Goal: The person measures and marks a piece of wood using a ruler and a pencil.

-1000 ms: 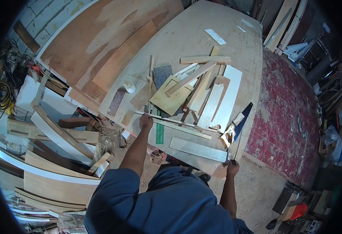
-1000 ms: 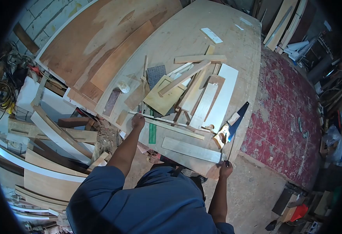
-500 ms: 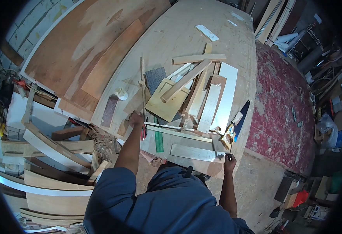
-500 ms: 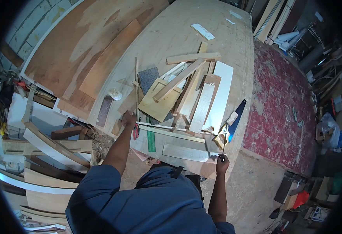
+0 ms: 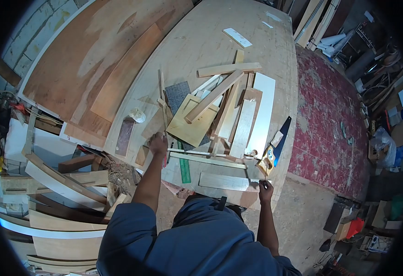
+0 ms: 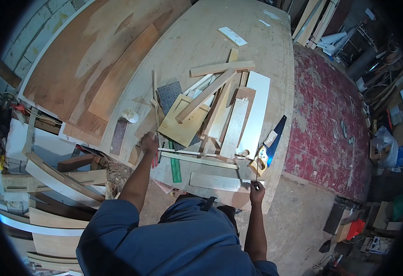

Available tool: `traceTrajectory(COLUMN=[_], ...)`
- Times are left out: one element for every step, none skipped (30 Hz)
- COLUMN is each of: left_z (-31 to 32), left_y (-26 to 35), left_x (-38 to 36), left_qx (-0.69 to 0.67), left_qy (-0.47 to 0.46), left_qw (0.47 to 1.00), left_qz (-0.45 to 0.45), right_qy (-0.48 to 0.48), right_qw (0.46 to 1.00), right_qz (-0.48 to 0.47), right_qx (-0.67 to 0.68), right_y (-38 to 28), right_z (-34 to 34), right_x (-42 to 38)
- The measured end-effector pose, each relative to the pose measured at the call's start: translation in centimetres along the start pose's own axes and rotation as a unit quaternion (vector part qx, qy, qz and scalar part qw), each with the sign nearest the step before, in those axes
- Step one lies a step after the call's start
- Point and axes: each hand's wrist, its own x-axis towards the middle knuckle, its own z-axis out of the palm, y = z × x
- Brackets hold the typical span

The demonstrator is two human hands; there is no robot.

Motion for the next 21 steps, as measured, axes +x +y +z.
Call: traceTrajectory(left_z=[-0.4, -0.6, 0.4, 1.4, 1.1, 0.3, -0.3, 0.0, 0.2, 0.3, 0.5, 0.6, 0.6, 0.6, 0.6, 0.6, 0.3, -0.1, -0.6, -1.4, -2.3], left_y=[1.0, 2.0, 2.1, 2.3, 3.2, 4.1, 5.0, 5.2, 5.2, 5.2, 5.2, 5.0, 4.8, 4.6, 4.4, 4.3, 4.4, 4.4, 4.4, 4.6, 4.8], left_x=[-1.0, -2.1, -2.9, -3.7, -4.5, -5.6, -6.4, -6.7, -6.8, -6.8, -6.6, -6.4, -6.1, -5.9, -5.8, -5.7, -5.8, -5.8, -5.8, -6.0, -6.3], left_qx=[0.05, 0.101, 0.062, 0.022, 0.022, 0.035, 0.048, 0.061, 0.06, 0.065, 0.072, 0.072, 0.051, 0.028, 0.029, 0.053, 0.078, 0.078, 0.059, 0.039, 0.041], left_qy=[-0.013, -0.026, -0.021, -0.017, -0.017, -0.033, -0.048, -0.05, -0.05, -0.071, -0.091, -0.091, -0.076, -0.061, -0.06, -0.025, 0.009, 0.01, 0.017, 0.024, 0.025], left_qw=[0.995, 0.98, 0.962, 0.933, 0.933, 0.912, 0.889, 0.89, 0.89, 0.895, 0.899, 0.899, 0.891, 0.883, 0.882, 0.875, 0.866, 0.866, 0.866, 0.865, 0.865], left_qz=[0.086, 0.172, 0.266, 0.359, 0.36, 0.408, 0.454, 0.448, 0.45, 0.436, 0.422, 0.423, 0.445, 0.465, 0.467, 0.481, 0.494, 0.494, 0.497, 0.5, 0.499], right_qy=[-0.001, -0.004, -0.007, -0.007, -0.007, -0.008, -0.007, -0.004, -0.001, 0.001, 0.006, 0.009, 0.01, 0.006, 0.001, 0.002, 0.004, 0.005, 0.004, 0.006, 0.007], right_qw=[1.0, 1.0, 1.0, 1.0, 1.0, 1.0, 1.0, 1.0, 1.0, 1.0, 1.0, 0.999, 0.999, 0.999, 0.999, 0.998, 0.999, 0.999, 0.999, 0.999, 0.999], right_qz=[0.001, 0.0, -0.002, -0.001, -0.005, -0.01, -0.009, -0.01, -0.009, -0.01, -0.014, -0.018, -0.018, -0.02, -0.022, -0.023, -0.02, -0.016, -0.017, -0.008, 0.002], right_qx=[0.0, 0.009, 0.019, 0.019, 0.012, 0.005, 0.005, 0.013, 0.02, 0.02, 0.025, 0.03, 0.031, 0.04, 0.049, 0.05, 0.049, 0.049, 0.049, 0.051, 0.053], right_y=[0.3, 0.6, 0.7, 0.8, 0.9, 0.8, 0.7, 0.2, -0.2, -0.6, -0.8, -0.9, -1.0, -0.9, -0.8, -0.7, -0.6, -0.5, -0.4, -0.4, -0.4], right_z=[0.0, 0.0, 0.2, 0.3, 0.4, 0.5, 0.5, 0.6, 0.7, 0.6, 0.5, 0.5, 0.5, 0.4, 0.3, 0.3, 0.2, 0.2, 0.2, 0.2, 0.2], right_x=[0.0, 0.0, 0.0, 0.0, 0.1, 0.1, 0.2, 0.2, 0.2, 0.1, 0.2, 0.0, -0.1, -0.2, -0.2, -0.3, -0.4, -0.6, -0.7, -0.8, -0.9])
